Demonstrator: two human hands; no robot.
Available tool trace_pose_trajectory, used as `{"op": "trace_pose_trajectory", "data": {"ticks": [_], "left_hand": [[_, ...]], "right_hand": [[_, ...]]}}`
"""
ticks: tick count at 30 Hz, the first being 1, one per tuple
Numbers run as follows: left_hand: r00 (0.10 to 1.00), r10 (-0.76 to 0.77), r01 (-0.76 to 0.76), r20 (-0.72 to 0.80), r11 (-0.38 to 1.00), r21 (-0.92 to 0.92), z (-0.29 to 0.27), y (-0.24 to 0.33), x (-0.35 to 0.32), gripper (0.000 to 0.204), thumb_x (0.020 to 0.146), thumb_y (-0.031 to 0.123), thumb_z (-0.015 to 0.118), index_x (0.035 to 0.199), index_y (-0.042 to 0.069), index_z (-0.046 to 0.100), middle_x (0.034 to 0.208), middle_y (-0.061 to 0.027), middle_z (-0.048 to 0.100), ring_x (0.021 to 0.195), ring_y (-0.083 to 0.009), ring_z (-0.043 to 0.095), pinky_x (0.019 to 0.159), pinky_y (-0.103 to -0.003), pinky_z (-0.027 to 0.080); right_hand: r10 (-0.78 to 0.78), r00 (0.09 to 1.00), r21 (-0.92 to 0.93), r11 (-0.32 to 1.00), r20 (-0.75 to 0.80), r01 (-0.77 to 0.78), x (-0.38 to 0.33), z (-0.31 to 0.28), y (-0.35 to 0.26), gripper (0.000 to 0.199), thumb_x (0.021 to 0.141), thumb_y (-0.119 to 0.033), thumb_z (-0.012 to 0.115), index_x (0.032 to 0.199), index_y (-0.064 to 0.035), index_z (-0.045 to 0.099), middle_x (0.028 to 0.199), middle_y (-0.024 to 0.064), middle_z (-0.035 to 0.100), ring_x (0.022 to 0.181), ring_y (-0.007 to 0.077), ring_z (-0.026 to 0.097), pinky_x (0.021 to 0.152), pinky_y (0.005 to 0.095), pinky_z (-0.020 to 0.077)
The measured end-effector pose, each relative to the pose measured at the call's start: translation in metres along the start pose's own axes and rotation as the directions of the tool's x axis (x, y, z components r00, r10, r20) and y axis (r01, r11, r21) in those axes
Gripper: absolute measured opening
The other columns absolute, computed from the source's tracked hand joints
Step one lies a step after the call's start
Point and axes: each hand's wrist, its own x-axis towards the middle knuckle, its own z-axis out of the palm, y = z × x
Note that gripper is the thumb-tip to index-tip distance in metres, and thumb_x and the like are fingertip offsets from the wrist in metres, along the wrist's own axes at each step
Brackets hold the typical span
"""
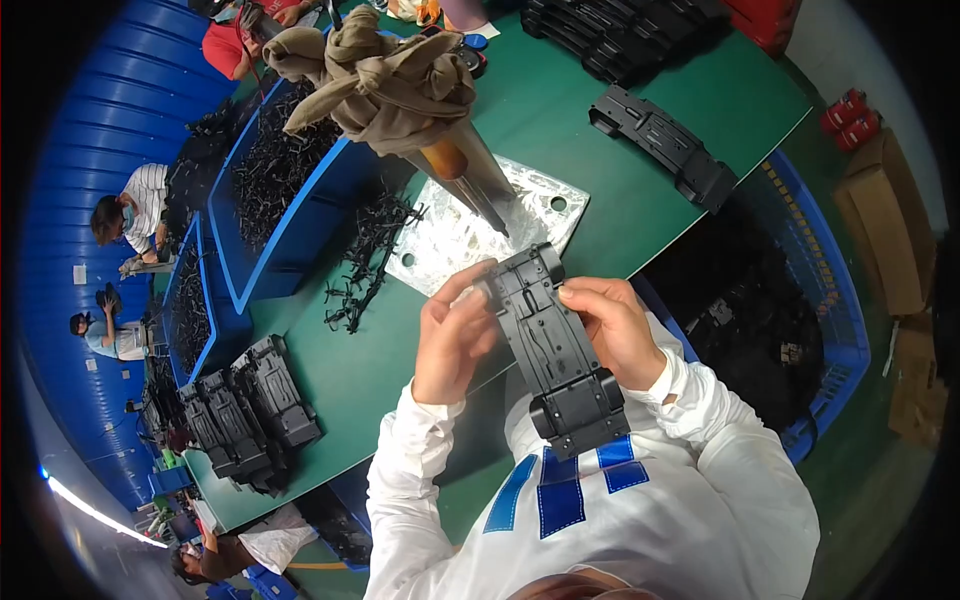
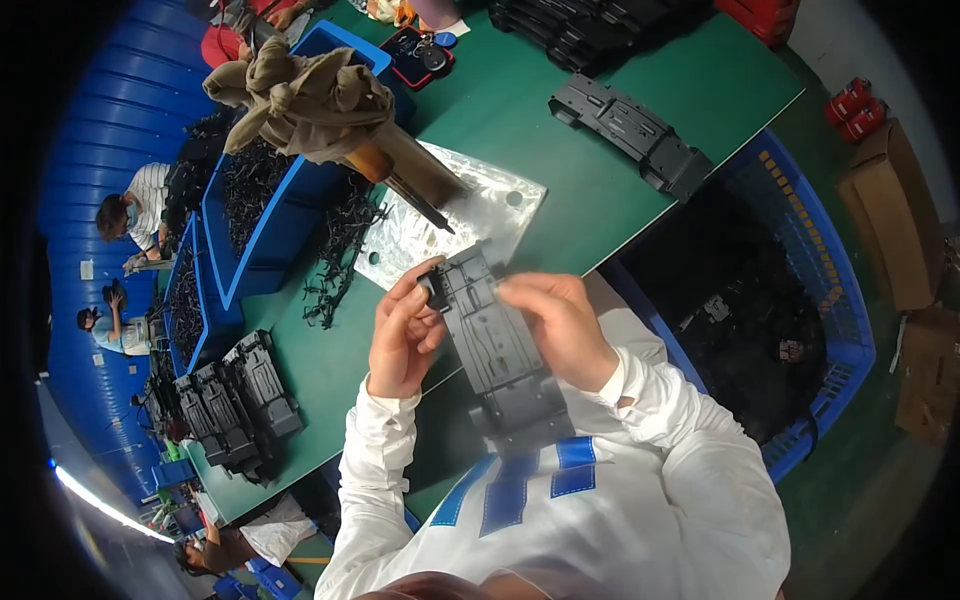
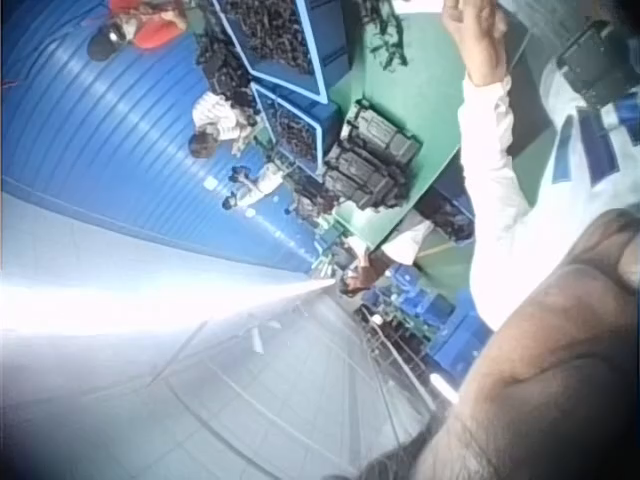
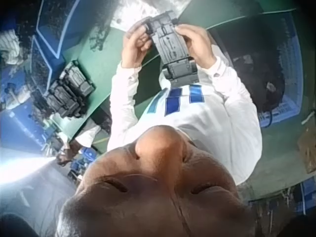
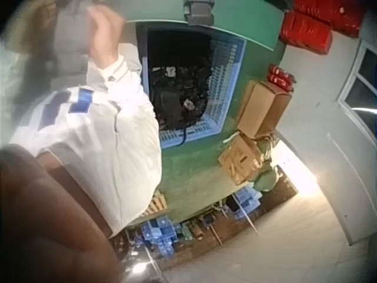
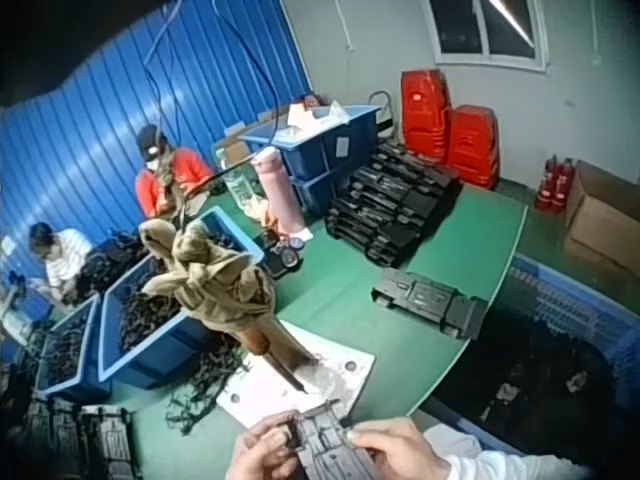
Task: Assemble internal components into a toy truck chassis using a powered screwdriver at a factory workstation.
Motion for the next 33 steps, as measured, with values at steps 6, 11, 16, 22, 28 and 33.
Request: {"op": "trace_pose_trajectory", "data": {"ticks": [6,11,16,22,28,33], "left_hand": [[0.982,0.178,-0.170,-0.065,0.979,0.113,0.028,0.023,-0.044,0.050,0.082,0.008,0.059,0.130,-0.003,0.052,0.066,0.0013,0.058,0.051,-0.0045,0.043,0.046,-0.020,0.033],[0.874,0.485,-0.467,-0.025,0.854,0.229,0.039,0.035,-0.089,0.055,0.073,0.010,0.077,0.121,-0.007,0.057,0.100,-0.0122,0.068,0.082,-0.0146,0.066,0.071,-0.028,0.053],[0.569,0.780,-0.822,0.261,0.548,0.154,0.052,0.042,-0.106,0.055,0.066,0.028,0.091,0.096,-0.011,0.067,0.075,-0.0178,0.070,0.053,-0.0221,0.064,0.047,-0.030,0.050],[0.405,0.809,-0.891,0.426,0.454,-0.017,0.071,0.050,-0.106,0.047,0.069,0.008,0.086,0.103,-0.014,0.061,0.068,-0.0219,0.066,0.044,-0.0199,0.057,0.036,-0.027,0.042],[0.394,0.811,-0.896,0.432,0.443,-0.014,0.075,0.047,-0.111,0.048,0.067,0.007,0.086,0.103,-0.013,0.062,0.070,-0.0239,0.067,0.045,-0.0201,0.057,0.036,-0.025,0.040],[0.414,0.792,-0.885,0.449,0.465,-0.004,0.079,0.049,-0.113,0.048,0.066,0.008,0.087,0.102,-0.014,0.063,0.072,-0.0257,0.068,0.045,-0.0206,0.057,0.036,-0.025,0.040]], "right_hand": [[-0.135,0.986,-0.239,0.958,0.101,0.156,-0.026,0.014,-0.012,0.016,0.089,-0.007,0.059,0.078,0.0024,0.064,0.071,-0.0044,0.057,0.065,0.0023,0.047,0.057,0.0200,0.0360],[-0.218,0.890,-0.410,0.826,0.400,0.387,-0.054,0.031,-0.048,0.023,0.077,-0.001,0.064,0.097,0.0120,0.066,0.094,0.0165,0.070,0.082,0.0186,0.066,0.074,0.0284,0.0504],[-0.317,0.623,-0.195,0.765,0.715,0.614,-0.075,0.042,-0.069,0.026,0.078,0.003,0.066,0.102,0.0128,0.068,0.103,0.0283,0.066,0.088,0.0348,0.070,0.078,0.0353,0.0547],[-0.366,0.524,-0.028,0.800,0.769,0.599,-0.084,0.039,-0.062,0.028,0.077,0.006,0.064,0.105,0.0133,0.068,0.110,0.0334,0.064,0.092,0.0371,0.070,0.084,0.0394,0.0548],[-0.435,0.475,0.054,0.778,0.765,0.626,-0.087,0.039,-0.058,0.030,0.076,0.006,0.061,0.105,0.0146,0.067,0.109,0.0353,0.063,0.089,0.0380,0.070,0.081,0.0388,0.0559],[-0.460,0.462,0.064,0.758,0.758,0.650,-0.090,0.035,-0.056,0.031,0.075,0.006,0.060,0.104,0.0152,0.067,0.109,0.0361,0.063,0.088,0.0384,0.071,0.081,0.0389,0.0559]]}}
